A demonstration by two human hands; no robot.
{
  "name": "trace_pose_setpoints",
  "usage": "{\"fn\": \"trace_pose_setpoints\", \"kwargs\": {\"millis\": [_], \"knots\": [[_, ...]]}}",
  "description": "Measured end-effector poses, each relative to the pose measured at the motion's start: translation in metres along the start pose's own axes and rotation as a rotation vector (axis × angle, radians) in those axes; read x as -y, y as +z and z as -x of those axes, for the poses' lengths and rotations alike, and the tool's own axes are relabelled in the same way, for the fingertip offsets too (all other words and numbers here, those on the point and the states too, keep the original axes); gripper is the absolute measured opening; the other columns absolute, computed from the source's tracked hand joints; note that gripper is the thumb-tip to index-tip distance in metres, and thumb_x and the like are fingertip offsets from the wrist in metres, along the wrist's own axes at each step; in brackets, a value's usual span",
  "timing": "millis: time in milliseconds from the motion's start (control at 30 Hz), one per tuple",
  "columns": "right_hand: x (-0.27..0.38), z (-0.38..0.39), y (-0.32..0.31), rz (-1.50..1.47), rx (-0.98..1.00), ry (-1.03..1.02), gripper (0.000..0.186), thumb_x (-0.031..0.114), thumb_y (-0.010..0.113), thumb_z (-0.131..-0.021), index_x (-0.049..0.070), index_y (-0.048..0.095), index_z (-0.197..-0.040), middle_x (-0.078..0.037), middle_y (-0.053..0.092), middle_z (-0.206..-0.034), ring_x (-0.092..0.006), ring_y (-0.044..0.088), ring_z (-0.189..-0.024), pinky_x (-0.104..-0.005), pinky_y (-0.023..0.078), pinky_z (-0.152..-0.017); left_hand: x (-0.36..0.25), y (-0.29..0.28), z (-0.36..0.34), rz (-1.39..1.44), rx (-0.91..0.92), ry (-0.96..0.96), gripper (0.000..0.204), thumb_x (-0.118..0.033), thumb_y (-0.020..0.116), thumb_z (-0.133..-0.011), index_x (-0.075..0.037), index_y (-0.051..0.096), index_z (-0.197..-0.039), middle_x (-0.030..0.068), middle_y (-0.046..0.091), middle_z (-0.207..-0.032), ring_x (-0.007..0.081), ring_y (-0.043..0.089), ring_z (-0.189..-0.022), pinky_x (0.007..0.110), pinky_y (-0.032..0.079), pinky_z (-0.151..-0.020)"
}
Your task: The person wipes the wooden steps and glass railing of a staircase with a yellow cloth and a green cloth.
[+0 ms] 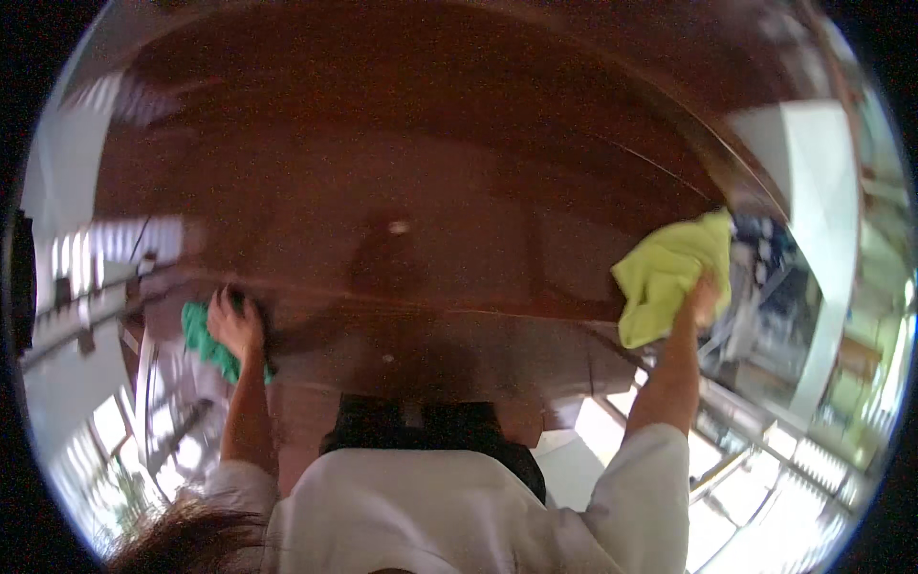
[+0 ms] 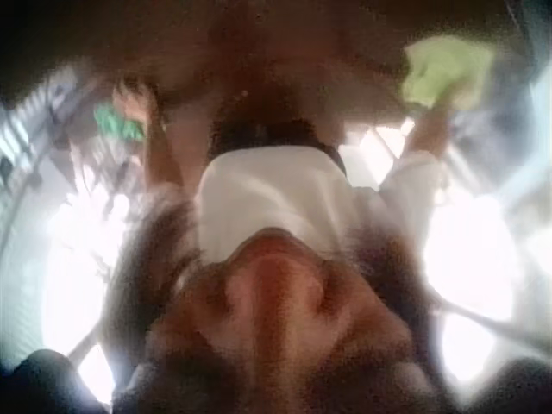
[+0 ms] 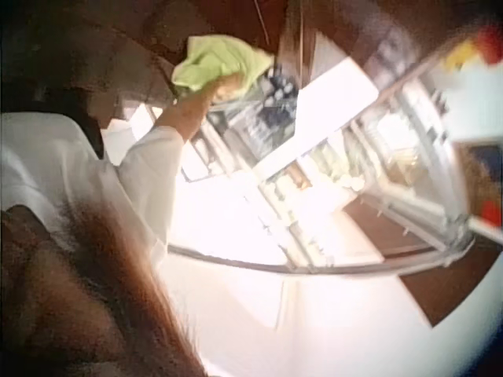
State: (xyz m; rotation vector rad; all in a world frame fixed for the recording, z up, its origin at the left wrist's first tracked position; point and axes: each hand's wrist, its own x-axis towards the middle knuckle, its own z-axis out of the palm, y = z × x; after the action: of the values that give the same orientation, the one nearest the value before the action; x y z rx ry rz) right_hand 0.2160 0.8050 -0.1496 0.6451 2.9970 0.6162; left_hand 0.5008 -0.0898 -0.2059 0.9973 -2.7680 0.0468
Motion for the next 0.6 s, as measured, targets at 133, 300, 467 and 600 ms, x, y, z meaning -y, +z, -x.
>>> {"fn": "trace_pose_setpoints", "kwargs": {"millis": [133, 300, 467, 600], "knots": [[-0.004, 0.024, -0.004, 0.000, -0.031, -0.094, 0.039, 0.024, 0.041, -0.097, 0.017, 0.049, -0.134, -0.013, 0.061, -0.122, -0.0298, 0.063, -0.100, -0.0375, 0.051, -0.087, 0.000, -0.021, -0.009, -0.025, 0.160, -0.099, 0.057, -0.036, 0.064, -0.080, -0.014, 0.050, -0.130, 0.0103, 0.043, -0.138, 0.0323, 0.036, -0.129, 0.052, 0.022, -0.108], [0.016, 0.033, -0.037, 0.017, 0.084, -0.001, 0.066, 0.044, 0.042, -0.094, 0.007, 0.026, -0.147, -0.015, 0.037, -0.146, -0.0354, 0.035, -0.134, -0.0513, 0.035, -0.106, 0.021, 0.008, -0.010, 0.042, 0.088, -0.114, 0.056, -0.039, 0.062, -0.081, -0.014, 0.050, -0.130, 0.0119, 0.042, -0.139, 0.0313, 0.033, -0.133, 0.051, 0.017, -0.111], [0.131, 0.085, -0.084, -0.128, -0.121, -0.323, 0.067, 0.045, 0.042, -0.095, 0.006, 0.027, -0.147, -0.016, 0.037, -0.145, -0.0356, 0.036, -0.133, -0.0509, 0.035, -0.106, 0.022, 0.008, 0.007, 0.063, 0.199, -0.166, 0.060, -0.044, 0.059, -0.082, -0.013, 0.048, -0.132, 0.0136, 0.037, -0.142, 0.0324, 0.029, -0.134, 0.054, 0.015, -0.111], [0.207, 0.138, -0.115, -0.202, -0.195, -0.540, 0.067, 0.045, 0.042, -0.095, 0.005, 0.027, -0.146, -0.016, 0.037, -0.145, -0.0357, 0.036, -0.133, -0.0506, 0.035, -0.106, 0.019, 0.015, 0.002, 0.165, 0.240, -0.175, 0.062, -0.046, 0.056, -0.084, -0.012, 0.046, -0.135, 0.0165, 0.035, -0.145, 0.0348, 0.028, -0.135, 0.054, 0.013, -0.112]]}}
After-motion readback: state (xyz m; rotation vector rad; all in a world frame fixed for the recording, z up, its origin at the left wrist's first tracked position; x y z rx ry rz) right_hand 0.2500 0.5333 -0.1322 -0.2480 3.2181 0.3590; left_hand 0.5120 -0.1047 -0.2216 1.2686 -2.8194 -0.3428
